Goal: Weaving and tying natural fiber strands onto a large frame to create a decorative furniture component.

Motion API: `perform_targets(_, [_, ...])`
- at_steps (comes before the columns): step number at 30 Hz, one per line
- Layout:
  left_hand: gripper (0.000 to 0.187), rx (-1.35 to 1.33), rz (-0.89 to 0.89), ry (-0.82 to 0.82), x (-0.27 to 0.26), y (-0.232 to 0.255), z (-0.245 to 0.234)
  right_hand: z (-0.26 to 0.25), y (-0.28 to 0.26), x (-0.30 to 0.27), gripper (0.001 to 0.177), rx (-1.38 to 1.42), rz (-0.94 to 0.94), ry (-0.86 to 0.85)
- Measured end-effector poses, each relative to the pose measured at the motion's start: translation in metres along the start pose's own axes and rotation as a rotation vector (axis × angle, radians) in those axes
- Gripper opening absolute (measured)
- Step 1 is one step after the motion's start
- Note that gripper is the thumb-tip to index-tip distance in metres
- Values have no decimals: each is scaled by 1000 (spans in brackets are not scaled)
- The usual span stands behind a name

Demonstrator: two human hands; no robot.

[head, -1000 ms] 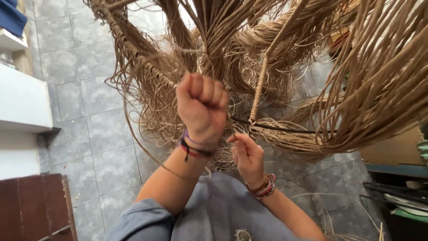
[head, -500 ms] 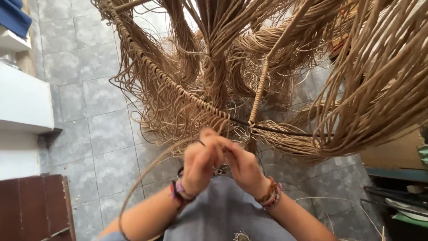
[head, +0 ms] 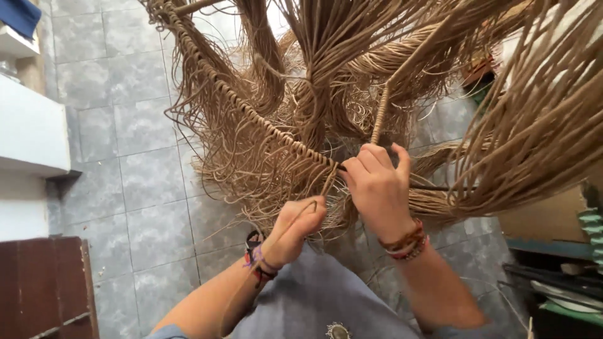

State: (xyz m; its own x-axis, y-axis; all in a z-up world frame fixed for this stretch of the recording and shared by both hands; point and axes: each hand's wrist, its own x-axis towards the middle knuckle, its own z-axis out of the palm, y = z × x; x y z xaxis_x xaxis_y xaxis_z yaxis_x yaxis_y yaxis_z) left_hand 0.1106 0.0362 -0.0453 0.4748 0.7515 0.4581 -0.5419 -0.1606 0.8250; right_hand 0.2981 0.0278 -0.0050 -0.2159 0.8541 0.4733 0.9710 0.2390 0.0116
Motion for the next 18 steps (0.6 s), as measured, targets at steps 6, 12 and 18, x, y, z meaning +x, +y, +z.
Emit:
perform_targets(6, [50,138,146,-270,4,-14,-31,10,-7,5,14,3,12,33])
perform_targets(12, [48,368,67,-551,39,-16,-61,5,-28,7,20,30,118,78])
perform_targets(18, [38,742,56,-685,25,17,-75,-14,-105,-37,48,199,372,162])
